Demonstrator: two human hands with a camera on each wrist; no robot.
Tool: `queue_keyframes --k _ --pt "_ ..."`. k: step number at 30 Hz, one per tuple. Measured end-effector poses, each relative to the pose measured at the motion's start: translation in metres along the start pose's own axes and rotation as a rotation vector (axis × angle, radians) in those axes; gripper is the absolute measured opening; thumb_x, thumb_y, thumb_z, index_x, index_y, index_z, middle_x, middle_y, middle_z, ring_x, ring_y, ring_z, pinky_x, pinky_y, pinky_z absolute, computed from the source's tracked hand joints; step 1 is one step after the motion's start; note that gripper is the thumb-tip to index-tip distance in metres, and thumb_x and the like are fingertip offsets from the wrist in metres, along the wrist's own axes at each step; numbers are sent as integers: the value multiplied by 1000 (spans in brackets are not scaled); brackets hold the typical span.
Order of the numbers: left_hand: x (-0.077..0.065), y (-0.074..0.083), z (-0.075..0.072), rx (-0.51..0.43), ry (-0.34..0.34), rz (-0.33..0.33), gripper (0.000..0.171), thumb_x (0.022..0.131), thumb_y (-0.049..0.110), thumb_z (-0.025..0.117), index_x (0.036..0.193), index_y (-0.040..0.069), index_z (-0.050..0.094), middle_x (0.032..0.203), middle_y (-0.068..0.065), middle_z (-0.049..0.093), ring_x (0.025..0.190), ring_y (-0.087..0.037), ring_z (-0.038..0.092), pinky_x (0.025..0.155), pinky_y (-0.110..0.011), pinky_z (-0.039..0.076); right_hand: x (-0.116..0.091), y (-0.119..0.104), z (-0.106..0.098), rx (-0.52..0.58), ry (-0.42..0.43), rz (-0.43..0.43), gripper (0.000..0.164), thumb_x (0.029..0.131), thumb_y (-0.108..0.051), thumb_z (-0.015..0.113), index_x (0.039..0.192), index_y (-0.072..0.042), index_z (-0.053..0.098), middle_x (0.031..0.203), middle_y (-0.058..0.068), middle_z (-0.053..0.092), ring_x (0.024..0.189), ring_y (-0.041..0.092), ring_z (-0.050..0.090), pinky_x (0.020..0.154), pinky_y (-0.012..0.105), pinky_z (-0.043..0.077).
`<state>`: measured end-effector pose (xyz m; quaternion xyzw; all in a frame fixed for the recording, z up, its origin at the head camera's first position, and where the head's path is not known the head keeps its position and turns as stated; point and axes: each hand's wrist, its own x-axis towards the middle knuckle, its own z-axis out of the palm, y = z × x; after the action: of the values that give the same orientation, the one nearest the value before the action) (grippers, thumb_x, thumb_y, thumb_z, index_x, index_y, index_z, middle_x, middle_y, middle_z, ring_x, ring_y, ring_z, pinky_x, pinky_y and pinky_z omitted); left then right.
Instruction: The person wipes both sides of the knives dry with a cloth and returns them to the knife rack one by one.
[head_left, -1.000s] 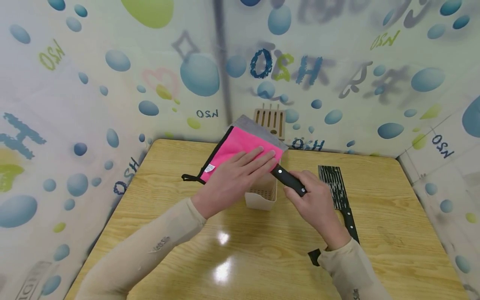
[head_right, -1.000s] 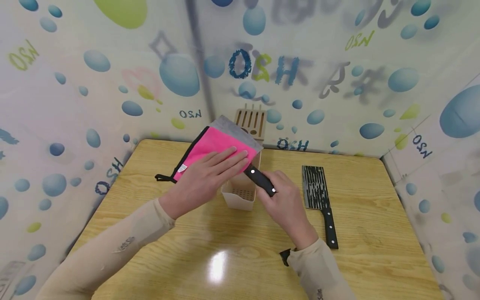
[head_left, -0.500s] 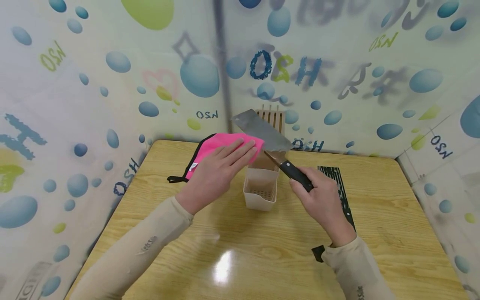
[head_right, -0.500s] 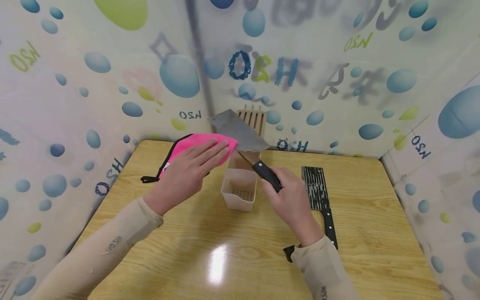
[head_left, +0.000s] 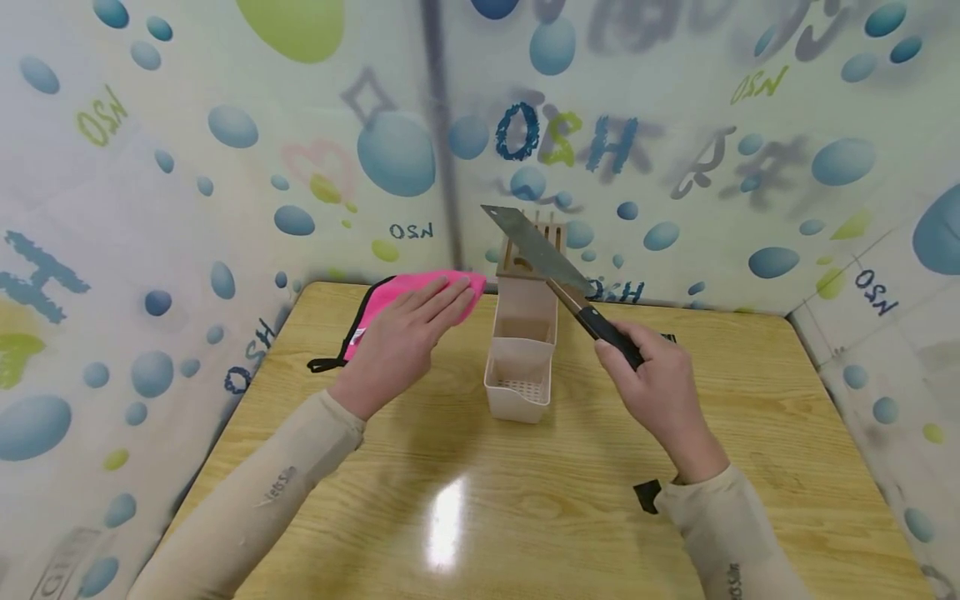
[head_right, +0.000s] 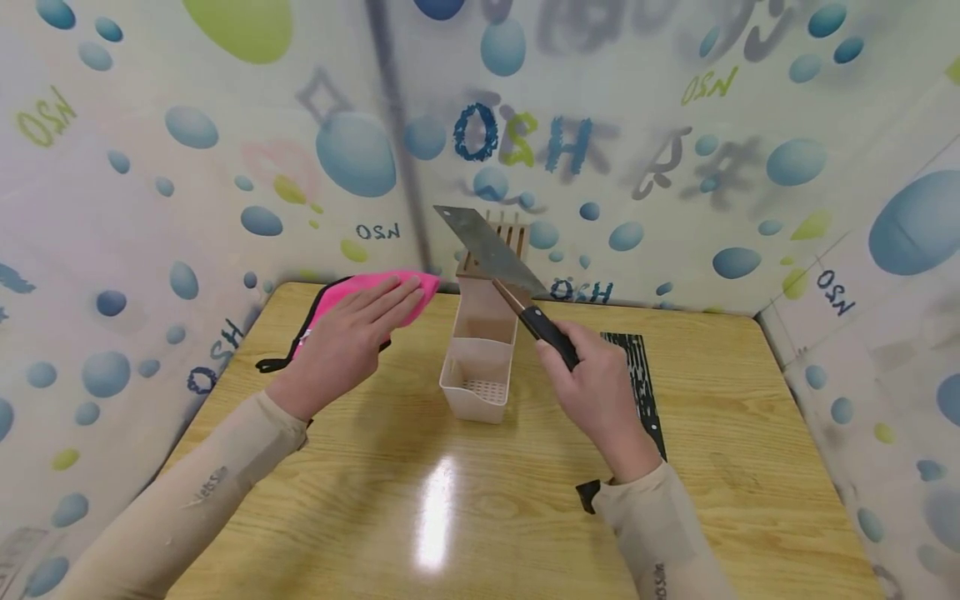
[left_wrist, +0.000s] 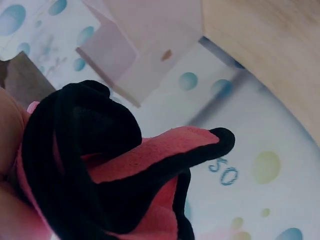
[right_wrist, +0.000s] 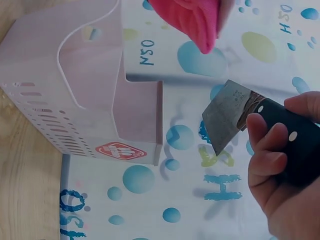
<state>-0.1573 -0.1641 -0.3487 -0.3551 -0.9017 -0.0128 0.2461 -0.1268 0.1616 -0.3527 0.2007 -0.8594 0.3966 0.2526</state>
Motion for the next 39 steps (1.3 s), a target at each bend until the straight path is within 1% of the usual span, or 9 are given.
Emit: queue_keyframes --k 2,8,12,19,23,27,30,34,39 --pt "-3 -4 4 -11 -9 -16 76 84 -22 52 154 5 48 157 -12 50 143 -31 49 116 -45 44 2 0 -2 -3 -4 12 25 95 -4 68 116 8 73 85 16 72 58 19 56 53 30 46" --pt "-12 -11 13 -27 -54 -60 71 86 -19 57 153 4 49 156 -12 51 143 -33 49 118 -46 42 5 1 -5 10 -34 47 19 97 -6 66 109 6 74 77 11 71 51 10 47 48 27 41" --pt "-19 -14 20 -29 -86 -83 73 84 -20 60 153 2 50 155 -14 51 143 -35 49 118 -47 42 7 0 -7 46 -76 101 17 101 -8 63 106 4 74 71 8 68 49 6 48 44 26 41" --pt "-32 -18 39 1 -194 -130 79 81 -17 69 154 2 46 156 -14 51 143 -34 49 118 -47 41 11 -5 -12 116 -149 227 24 106 -19 58 108 -1 73 68 6 65 46 11 50 39 26 40" --pt "-40 -19 52 12 -211 -141 74 83 -15 70 152 2 50 153 -14 54 140 -34 53 116 -46 43 13 -5 -14 138 -176 266 27 108 -23 55 105 -3 72 64 8 63 45 15 51 38 28 42" --pt "-47 -17 64 13 -209 -145 65 88 -18 63 149 1 54 149 -15 58 136 -35 56 114 -46 46 15 -5 -15 189 -183 292 29 108 -23 53 104 0 70 68 9 64 47 17 57 41 29 48" --pt "-51 -15 72 5 -224 -157 65 87 -20 59 148 1 55 149 -15 58 135 -35 57 113 -46 47 16 -6 -16 242 -182 318 30 109 -22 52 111 3 68 78 11 67 49 19 60 44 31 53" --pt "-56 -11 80 -24 -252 -177 66 84 -18 59 148 1 55 148 -15 59 133 -37 58 112 -47 48 18 -7 -18 299 -192 354 33 109 -21 51 121 5 65 91 11 68 51 18 62 46 33 57" --pt "-60 -5 90 -56 -300 -195 66 84 -16 60 148 1 55 148 -16 58 133 -37 58 112 -47 48 23 -9 -20 366 -211 376 33 109 -19 51 126 8 62 91 6 68 52 17 64 48 33 58"
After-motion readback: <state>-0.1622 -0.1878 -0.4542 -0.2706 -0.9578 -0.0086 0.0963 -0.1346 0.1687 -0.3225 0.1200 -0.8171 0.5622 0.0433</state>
